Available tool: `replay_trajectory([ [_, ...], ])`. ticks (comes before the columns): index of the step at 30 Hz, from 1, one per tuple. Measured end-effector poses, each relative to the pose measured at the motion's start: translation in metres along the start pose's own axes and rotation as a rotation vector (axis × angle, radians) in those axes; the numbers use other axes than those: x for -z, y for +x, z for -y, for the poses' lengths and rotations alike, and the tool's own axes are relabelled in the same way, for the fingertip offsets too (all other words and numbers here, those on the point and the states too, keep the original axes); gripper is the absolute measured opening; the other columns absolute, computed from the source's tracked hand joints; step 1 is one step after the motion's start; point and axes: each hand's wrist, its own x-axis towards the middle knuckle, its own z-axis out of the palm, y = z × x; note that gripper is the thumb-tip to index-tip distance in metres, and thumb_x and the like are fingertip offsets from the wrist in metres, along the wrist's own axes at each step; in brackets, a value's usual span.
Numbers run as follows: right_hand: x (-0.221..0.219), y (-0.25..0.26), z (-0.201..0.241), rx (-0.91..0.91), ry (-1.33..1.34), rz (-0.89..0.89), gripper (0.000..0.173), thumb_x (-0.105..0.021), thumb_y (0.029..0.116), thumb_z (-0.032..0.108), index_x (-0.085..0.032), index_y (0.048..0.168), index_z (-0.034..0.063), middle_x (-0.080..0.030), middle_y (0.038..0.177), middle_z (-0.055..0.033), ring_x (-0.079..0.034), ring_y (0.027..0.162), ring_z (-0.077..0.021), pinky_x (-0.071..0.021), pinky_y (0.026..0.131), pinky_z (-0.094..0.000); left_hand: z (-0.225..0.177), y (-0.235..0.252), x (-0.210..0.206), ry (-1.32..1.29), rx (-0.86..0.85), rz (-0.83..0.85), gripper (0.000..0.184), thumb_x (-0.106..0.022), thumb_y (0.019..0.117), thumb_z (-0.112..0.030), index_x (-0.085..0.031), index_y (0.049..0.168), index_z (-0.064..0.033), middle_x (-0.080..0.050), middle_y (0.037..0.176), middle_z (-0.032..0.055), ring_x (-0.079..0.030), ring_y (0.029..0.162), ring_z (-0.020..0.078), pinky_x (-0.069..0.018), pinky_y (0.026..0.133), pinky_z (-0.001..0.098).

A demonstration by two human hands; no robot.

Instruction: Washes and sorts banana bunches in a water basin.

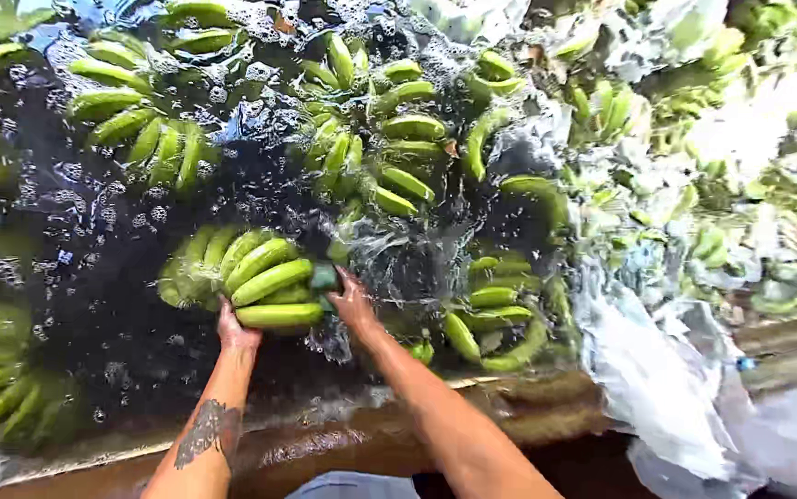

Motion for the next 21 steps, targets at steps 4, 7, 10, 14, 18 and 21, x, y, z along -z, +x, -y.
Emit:
replay_trajectory([
  [4,0.031,0.038,-0.043,-0.12,0.063,0.01,0.053,-0.072,0.0941,0.024,-0.059,0.141,0.0028,-0.063,0.134,-0.0264,-0.058,0.128,-0.041,-0.0432,0.11,-0.0609,-0.013,-0.002,0.023,-0.051,0.041,0.181,0.052,-0.021,0.1111,-0.047,-0.051,0.134,-0.0112,-0.069,0.118,0.0112,-0.067,0.11,0.0244,-0.0577,0.092,0.0485],
  [7,0.042,0.018,-0.018,-0.083,0.19,-0.201,0.061,-0.072,0.0938,0.023,-0.052,0.148,0.0048,-0.062,0.136,-0.0257,-0.058,0.129,-0.0408,-0.0436,0.11,-0.061,-0.005,-0.004,0.023,-0.069,0.036,0.241,0.054,-0.021,0.1108,-0.048,-0.051,0.136,-0.0114,-0.068,0.121,0.0108,-0.066,0.113,0.024,-0.0566,0.095,0.0478],
  [10,0.018,-0.036,0.051,0.144,0.208,-0.192,0.061,-0.078,0.0853,0.023,-0.059,0.141,0.0061,-0.065,0.133,-0.0204,-0.064,0.119,-0.0344,-0.0528,0.101,-0.0564,0.012,-0.008,0.008,-0.013,0.015,0.208,0.049,-0.024,0.1122,-0.042,-0.048,0.139,-0.0097,-0.066,0.123,0.0107,-0.065,0.114,0.0226,-0.0558,0.096,0.046],
  [14,-0.028,-0.063,0.112,0.382,-0.139,-0.028,0.054,-0.076,0.085,0.021,-0.067,0.137,0.0325,-0.061,0.133,-0.0238,-0.071,0.094,-0.0385,-0.0586,0.075,-0.0567,0.019,-0.039,-0.006,0.219,-0.008,0.17,0.035,-0.02,0.113,-0.02,-0.048,0.124,-0.0027,-0.059,0.097,0.0044,-0.058,0.085,0.0077,-0.0529,0.076,0.026],
  [18,-0.044,-0.022,0.036,0.504,0.001,-0.398,0.057,-0.086,0.0747,0.017,-0.071,0.13,0.0171,-0.065,0.127,-0.0274,-0.073,0.087,-0.0426,-0.0607,0.066,-0.0593,0.01,-0.012,-0.031,0.053,0.001,0.006,0.038,-0.041,0.1104,-0.029,-0.049,0.137,-0.0036,-0.065,0.119,0.0127,-0.065,0.107,0.0216,-0.0564,0.091,0.0428],
  [21,-0.021,-0.009,-0.021,0.185,-0.07,-0.305,0.061,-0.079,0.0823,0.017,-0.062,0.141,0.0128,-0.062,0.134,-0.0249,-0.067,0.112,-0.0424,-0.0566,0.092,-0.0595,-0.003,-0.005,-0.02,0.0,0.029,0.004,0.041,-0.041,0.1102,-0.031,-0.044,0.144,-0.0078,-0.061,0.131,0.0128,-0.062,0.118,0.0243,-0.0539,0.098,0.0469],
])
